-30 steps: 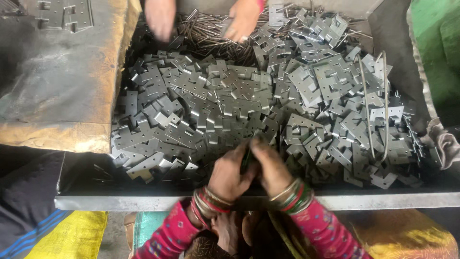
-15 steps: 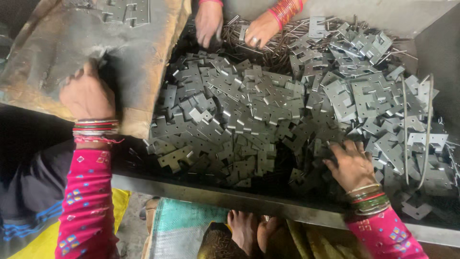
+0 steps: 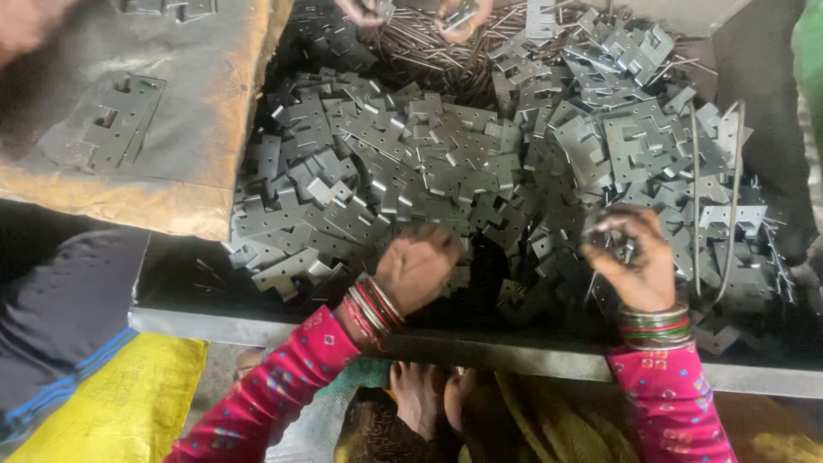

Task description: The person sorts small metal brackets from a large pile on a table, picking them up and moving them aside. Another person's hands are also visible working on the same pile.

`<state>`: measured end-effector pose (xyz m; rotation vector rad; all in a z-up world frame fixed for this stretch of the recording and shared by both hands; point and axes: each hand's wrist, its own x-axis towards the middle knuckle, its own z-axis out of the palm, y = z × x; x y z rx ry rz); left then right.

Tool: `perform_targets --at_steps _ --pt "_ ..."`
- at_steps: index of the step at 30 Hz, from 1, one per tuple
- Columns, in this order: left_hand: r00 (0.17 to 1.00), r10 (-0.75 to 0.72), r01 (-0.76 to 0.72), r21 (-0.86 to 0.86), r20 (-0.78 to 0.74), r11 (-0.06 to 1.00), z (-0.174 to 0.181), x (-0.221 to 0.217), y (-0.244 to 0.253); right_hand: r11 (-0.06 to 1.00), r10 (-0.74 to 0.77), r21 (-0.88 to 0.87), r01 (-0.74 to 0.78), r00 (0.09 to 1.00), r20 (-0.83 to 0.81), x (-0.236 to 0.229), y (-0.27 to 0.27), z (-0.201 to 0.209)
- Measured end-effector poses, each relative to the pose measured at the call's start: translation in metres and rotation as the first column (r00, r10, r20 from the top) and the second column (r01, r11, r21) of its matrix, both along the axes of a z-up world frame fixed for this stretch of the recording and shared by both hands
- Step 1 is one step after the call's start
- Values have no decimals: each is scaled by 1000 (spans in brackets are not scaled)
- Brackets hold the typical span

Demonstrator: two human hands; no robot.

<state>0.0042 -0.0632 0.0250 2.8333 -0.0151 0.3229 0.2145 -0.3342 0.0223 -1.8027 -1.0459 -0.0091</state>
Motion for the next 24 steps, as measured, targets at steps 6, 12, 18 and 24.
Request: perform_targets --at_steps 6,12,18,24 --pt "978 -188 207 302 -89 931 -28 10 -17 661 463 720 212 640 -613 -3 -1 24" --pt "987 -162 146 330 22 933 -24 -2 -15 957 112 277 84 774 -623 -20 23 -12" --pt "974 -134 132 23 182 991 3 -38 36 671 238 -724 -161 971 5 -35 74 -58" --pt "924 381 -219 -821 -2 527 -12 -37 63 587 526 -797 -143 816 240 -54 104 -67"
